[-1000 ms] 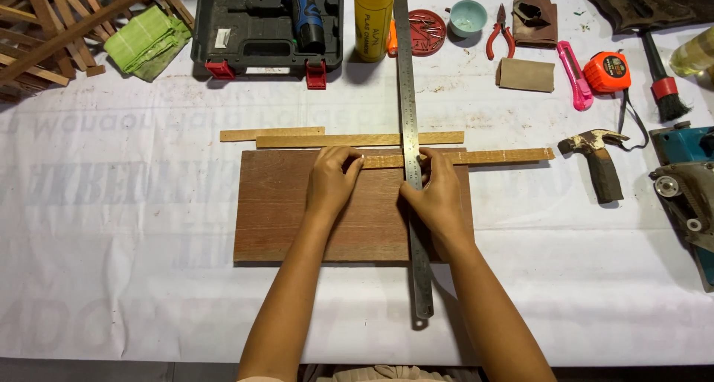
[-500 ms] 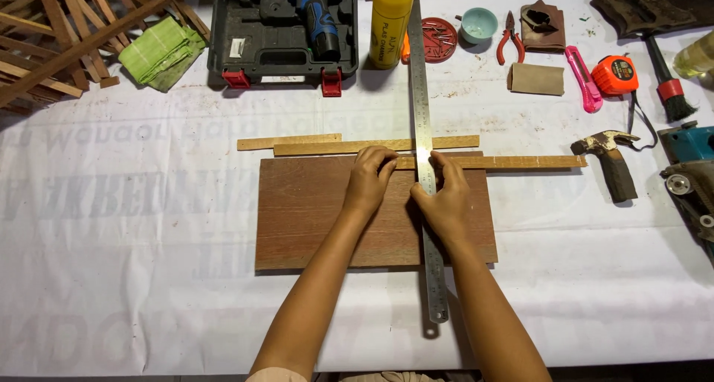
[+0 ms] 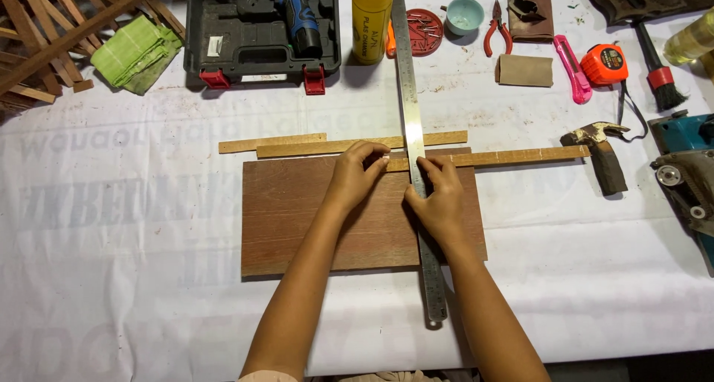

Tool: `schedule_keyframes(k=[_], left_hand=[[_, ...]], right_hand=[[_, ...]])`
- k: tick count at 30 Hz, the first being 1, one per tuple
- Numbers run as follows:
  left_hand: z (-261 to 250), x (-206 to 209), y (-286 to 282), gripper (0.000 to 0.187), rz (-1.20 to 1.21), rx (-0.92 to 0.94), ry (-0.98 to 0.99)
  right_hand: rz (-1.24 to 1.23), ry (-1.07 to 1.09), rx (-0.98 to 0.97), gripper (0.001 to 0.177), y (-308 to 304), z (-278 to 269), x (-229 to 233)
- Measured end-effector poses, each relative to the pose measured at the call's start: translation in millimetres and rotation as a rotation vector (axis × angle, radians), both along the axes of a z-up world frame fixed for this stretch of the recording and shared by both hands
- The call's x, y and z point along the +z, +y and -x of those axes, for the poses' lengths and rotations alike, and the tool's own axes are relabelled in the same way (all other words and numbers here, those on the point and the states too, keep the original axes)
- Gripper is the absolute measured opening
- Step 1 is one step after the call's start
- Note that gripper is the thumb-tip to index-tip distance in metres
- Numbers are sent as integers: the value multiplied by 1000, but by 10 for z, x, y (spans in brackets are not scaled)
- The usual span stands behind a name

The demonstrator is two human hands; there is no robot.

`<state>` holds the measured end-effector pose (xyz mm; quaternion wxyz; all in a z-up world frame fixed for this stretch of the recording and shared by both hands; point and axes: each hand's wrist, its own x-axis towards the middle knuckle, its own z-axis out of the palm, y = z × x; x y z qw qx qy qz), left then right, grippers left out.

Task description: The recorder uses a ruler and pencil to measure and mark wood strips on a workbench.

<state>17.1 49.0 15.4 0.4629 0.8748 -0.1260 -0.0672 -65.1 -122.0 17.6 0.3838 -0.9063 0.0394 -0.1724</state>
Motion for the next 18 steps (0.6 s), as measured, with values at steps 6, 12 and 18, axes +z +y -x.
schedule_keyframes(k=[6, 12, 18], left_hand=[[-60, 178, 111, 23, 33, 88, 68], [15, 128, -36, 13, -41, -68, -30], [133, 161, -213, 19, -84, -114, -135]], right_hand=[[13, -31, 54, 51, -38, -4, -41], [91, -49, 66, 50, -43, -24, -71], [1, 19, 99, 52, -93, -21, -38]])
